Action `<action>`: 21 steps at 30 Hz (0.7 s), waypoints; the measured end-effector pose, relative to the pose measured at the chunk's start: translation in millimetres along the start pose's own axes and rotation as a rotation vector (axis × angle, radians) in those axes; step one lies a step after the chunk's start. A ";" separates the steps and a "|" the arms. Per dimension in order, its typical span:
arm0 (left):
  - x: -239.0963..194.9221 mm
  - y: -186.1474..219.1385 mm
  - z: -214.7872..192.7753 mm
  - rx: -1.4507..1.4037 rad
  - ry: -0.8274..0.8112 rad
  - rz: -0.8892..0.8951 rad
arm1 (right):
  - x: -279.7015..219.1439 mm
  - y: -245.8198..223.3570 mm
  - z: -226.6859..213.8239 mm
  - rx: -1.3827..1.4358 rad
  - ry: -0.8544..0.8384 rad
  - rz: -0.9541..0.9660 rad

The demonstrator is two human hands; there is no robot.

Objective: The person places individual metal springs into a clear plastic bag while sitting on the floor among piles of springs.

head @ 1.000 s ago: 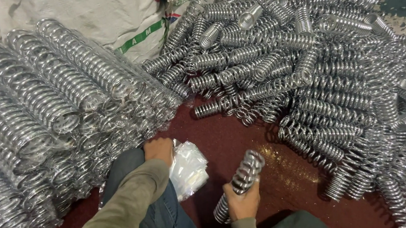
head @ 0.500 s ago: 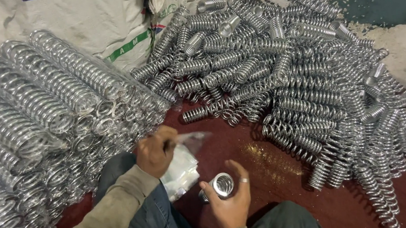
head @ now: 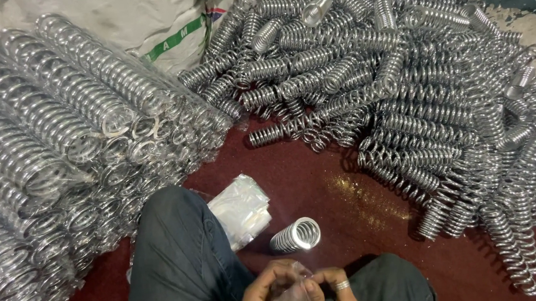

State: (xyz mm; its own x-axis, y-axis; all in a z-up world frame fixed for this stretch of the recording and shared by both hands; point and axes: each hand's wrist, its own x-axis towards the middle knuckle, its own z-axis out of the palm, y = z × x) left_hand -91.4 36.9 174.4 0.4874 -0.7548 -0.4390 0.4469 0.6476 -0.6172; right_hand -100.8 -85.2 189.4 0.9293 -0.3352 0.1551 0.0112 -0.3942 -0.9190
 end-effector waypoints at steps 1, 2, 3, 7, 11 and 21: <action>12.3 15.1 -25.7 0.467 0.030 0.373 | 0.9 5.9 -5.0 -0.003 -0.002 0.013; 24.8 29.6 -51.1 0.937 0.032 0.741 | 1.9 11.7 -10.4 -0.005 -0.004 0.026; 15.4 30.6 -47.0 0.941 0.031 0.734 | 2.0 13.9 -11.0 -0.008 0.004 0.028; -20.1 20.2 -5.3 1.692 -0.067 0.625 | -3.5 5.8 -6.0 0.043 0.150 0.060; -8.8 5.6 3.1 1.744 -0.349 1.244 | -2.2 -19.0 -4.6 -0.207 0.085 -0.037; -22.4 45.3 -11.3 1.793 -0.011 0.288 | 5.7 80.6 -31.2 0.781 -0.397 0.743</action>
State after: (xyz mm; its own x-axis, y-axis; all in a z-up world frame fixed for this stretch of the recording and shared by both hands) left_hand -90.6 82.0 148.9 0.6878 -0.6155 -0.3848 0.5305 0.0644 0.8452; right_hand -106.1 -145.6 127.6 0.8514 0.0849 -0.5175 -0.4917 0.4725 -0.7314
